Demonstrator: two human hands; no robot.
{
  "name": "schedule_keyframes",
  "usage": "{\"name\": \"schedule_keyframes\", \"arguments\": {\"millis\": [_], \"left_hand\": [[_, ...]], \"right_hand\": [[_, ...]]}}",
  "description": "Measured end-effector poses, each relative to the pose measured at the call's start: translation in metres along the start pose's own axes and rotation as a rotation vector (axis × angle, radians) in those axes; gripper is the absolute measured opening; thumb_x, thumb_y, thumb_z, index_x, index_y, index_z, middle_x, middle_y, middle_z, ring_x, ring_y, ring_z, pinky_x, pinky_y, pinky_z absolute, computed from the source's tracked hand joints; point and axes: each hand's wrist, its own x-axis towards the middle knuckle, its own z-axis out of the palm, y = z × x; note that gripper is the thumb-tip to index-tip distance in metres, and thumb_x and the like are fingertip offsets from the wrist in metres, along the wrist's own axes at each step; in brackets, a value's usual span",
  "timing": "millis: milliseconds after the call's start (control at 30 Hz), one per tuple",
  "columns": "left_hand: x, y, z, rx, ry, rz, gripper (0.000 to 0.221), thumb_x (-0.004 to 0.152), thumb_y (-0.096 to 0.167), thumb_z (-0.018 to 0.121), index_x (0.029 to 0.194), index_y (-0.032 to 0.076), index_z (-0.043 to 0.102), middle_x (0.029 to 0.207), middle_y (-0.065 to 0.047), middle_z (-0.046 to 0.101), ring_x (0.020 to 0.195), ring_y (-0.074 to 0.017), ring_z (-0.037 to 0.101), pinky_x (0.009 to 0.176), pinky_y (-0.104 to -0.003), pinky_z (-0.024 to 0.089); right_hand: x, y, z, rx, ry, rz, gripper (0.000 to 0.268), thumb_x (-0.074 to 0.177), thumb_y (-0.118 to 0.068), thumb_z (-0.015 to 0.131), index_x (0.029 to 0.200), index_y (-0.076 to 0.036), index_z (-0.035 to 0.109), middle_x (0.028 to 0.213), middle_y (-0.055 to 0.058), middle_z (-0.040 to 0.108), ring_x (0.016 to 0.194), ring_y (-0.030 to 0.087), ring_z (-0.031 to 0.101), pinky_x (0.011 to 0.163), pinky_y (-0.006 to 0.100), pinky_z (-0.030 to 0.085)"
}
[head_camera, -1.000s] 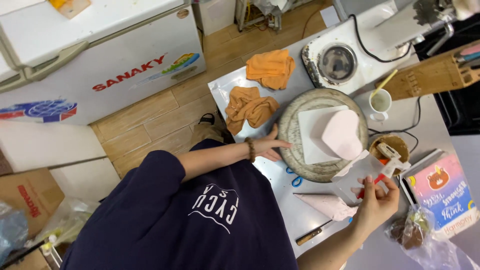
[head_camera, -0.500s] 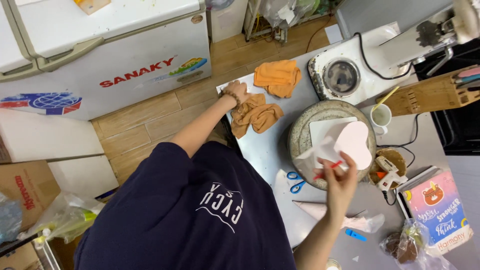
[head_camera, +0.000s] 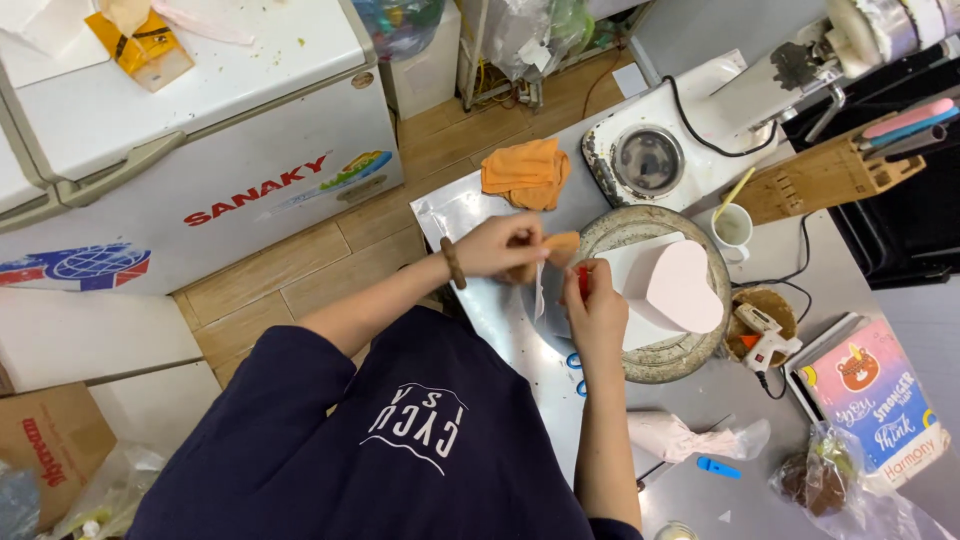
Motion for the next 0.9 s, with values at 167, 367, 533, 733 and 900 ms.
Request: {"name": "schedule_keyframes", "arguments": {"millis": [167, 367, 533, 733, 900], "left_hand": [[-0.014, 0.072, 0.005, 0.365, -0.059, 0.470, 0.015, 0.093, 0.018, 0.074, 0.095, 0.011, 0.061, 0.108, -0.003, 0.069, 0.092, -0.0197, 0.059, 0.085, -0.037, 0.049], [-0.011, 0.101, 0.014, 0.720, -0.150, 0.754, 0.019, 0.090, 0.026, 0.078, 0.089, 0.016, 0.062, 0.093, 0.005, 0.063, 0.093, -0.0158, 0.059, 0.087, -0.037, 0.041], [-0.018, 0.125, 0.027, 0.837, -0.072, 0.920, 0.022, 0.089, 0.029, 0.080, 0.085, 0.016, 0.062, 0.085, 0.003, 0.059, 0.088, -0.0139, 0.057, 0.084, -0.036, 0.036], [-0.041, 0.140, 0.043, 0.725, 0.087, 0.932, 0.024, 0.083, 0.020, 0.080, 0.080, 0.016, 0.056, 0.087, 0.004, 0.061, 0.090, -0.0143, 0.059, 0.088, -0.035, 0.037], [-0.059, 0.132, 0.068, 0.341, 0.292, 0.763, 0.046, 0.078, 0.012, 0.089, 0.073, 0.016, 0.044, 0.085, 0.002, 0.066, 0.082, -0.0138, 0.054, 0.084, -0.031, 0.038]], "right_hand": [[-0.010, 0.005, -0.007, -0.134, 0.168, -0.290, 0.013, 0.102, -0.017, 0.067, 0.104, -0.005, 0.062, 0.064, 0.008, 0.066, 0.055, 0.022, 0.067, 0.053, 0.033, 0.049], [-0.023, 0.010, -0.030, -0.180, 0.219, -0.613, 0.015, 0.093, -0.007, 0.076, 0.099, -0.004, 0.062, 0.069, 0.007, 0.064, 0.059, 0.024, 0.062, 0.056, 0.037, 0.047], [-0.033, 0.006, -0.047, -0.246, 0.293, -0.822, 0.023, 0.085, -0.001, 0.081, 0.094, -0.006, 0.061, 0.072, 0.008, 0.064, 0.057, 0.026, 0.055, 0.054, 0.038, 0.044], [-0.053, 0.010, -0.047, -0.022, 0.409, -0.906, 0.020, 0.092, -0.001, 0.075, 0.097, -0.003, 0.056, 0.069, 0.007, 0.056, 0.055, 0.025, 0.050, 0.051, 0.036, 0.040], [-0.055, -0.006, -0.033, 0.167, 0.524, -0.932, 0.018, 0.103, -0.017, 0.063, 0.111, -0.007, 0.052, 0.062, 0.008, 0.053, 0.052, 0.023, 0.047, 0.051, 0.035, 0.039]]}}
